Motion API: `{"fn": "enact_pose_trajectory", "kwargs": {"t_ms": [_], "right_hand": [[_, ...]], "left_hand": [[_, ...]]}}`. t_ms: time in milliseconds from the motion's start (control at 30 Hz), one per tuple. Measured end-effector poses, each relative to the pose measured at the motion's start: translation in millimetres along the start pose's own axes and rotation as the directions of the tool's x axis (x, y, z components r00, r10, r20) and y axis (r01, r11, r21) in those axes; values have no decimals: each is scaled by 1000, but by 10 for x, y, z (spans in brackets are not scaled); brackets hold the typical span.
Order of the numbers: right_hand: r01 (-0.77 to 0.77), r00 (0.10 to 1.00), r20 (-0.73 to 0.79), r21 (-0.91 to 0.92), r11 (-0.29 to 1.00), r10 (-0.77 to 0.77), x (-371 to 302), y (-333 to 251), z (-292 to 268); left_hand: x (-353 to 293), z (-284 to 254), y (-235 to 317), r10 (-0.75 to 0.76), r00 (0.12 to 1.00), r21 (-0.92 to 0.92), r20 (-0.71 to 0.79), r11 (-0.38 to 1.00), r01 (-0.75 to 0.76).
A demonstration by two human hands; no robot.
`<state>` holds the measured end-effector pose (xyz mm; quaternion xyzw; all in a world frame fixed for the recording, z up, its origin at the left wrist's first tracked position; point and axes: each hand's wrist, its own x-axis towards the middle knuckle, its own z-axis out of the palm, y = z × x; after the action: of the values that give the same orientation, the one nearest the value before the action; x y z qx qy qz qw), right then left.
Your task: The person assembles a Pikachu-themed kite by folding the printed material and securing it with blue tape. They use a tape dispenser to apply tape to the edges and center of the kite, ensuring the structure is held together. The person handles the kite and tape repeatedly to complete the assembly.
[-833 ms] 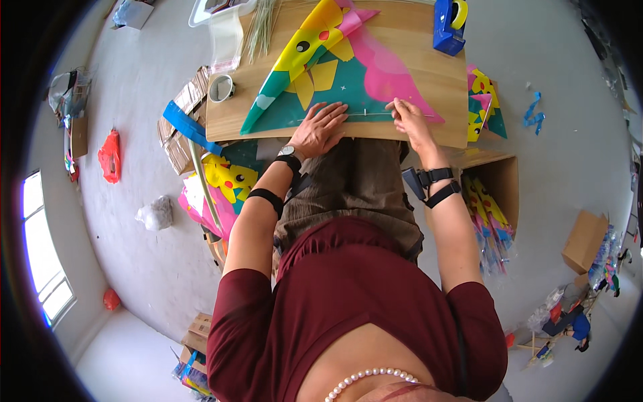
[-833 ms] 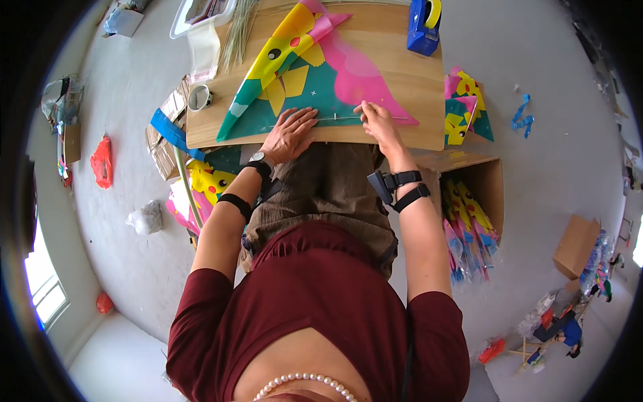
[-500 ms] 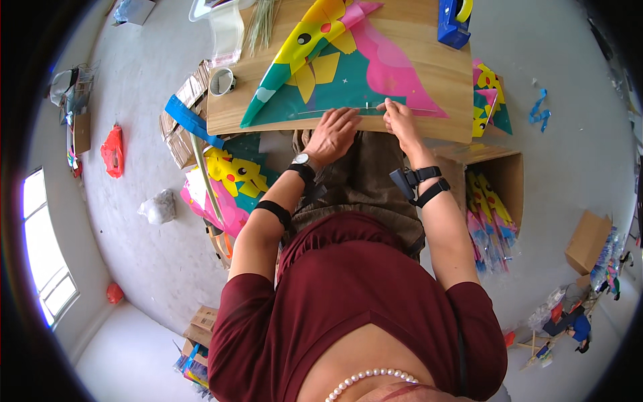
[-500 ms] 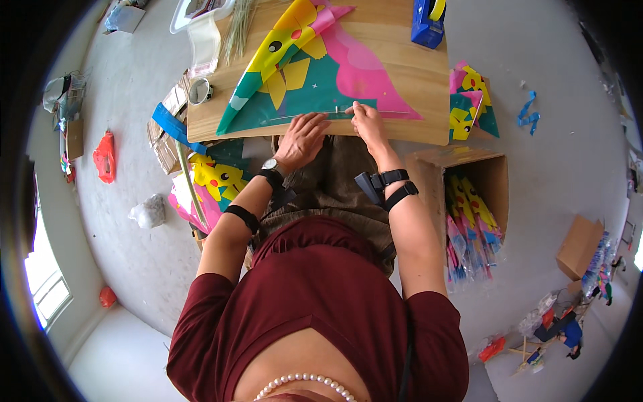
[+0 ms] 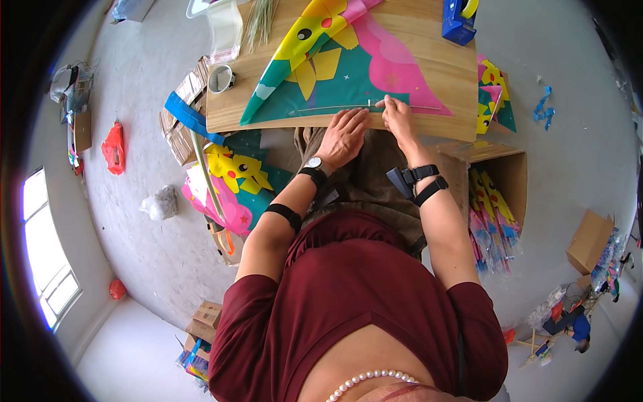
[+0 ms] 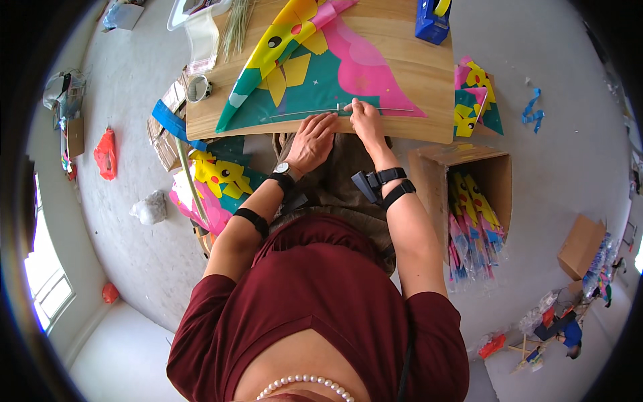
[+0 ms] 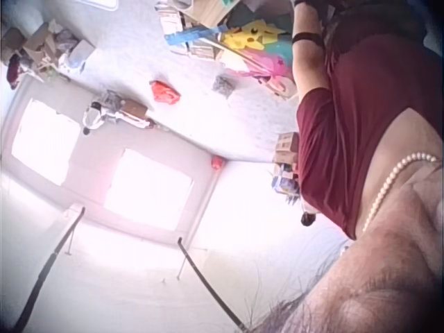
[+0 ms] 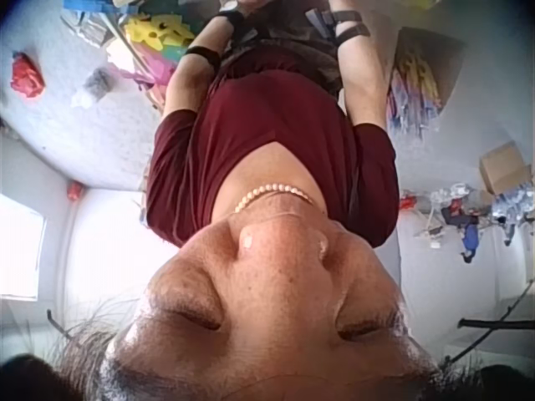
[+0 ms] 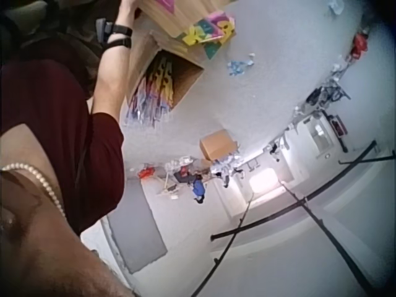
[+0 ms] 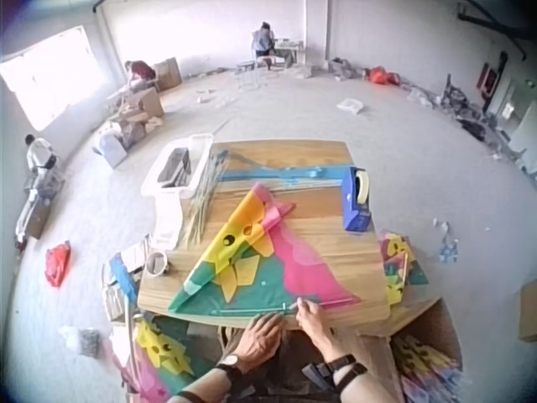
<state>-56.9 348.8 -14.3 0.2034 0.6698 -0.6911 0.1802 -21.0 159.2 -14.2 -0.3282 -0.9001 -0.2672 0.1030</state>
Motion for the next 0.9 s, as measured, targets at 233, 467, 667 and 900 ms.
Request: {"fn": "enact_pose_trajectory", "kwargs": {"t_ms": [233, 467, 667, 900], "right_hand": [[115, 989, -73, -166, 979, -128, 93, 168, 10], [165, 976, -104, -233, 958, -193, 107, 199, 32], [168, 971, -121, -259, 951, -204, 96, 181, 46], [144, 973, -138, -250, 957, -182, 69, 154, 70]], "left_hand": [[13, 1, 8, -7, 1000, 3, 2, 1000, 7], [82, -42, 65, -59, 998, -5, 38, 998, 59], [107, 0, 103, -103, 992, 3, 70, 995, 103], [96, 35, 116, -112, 991, 37, 77, 993, 109]]}}
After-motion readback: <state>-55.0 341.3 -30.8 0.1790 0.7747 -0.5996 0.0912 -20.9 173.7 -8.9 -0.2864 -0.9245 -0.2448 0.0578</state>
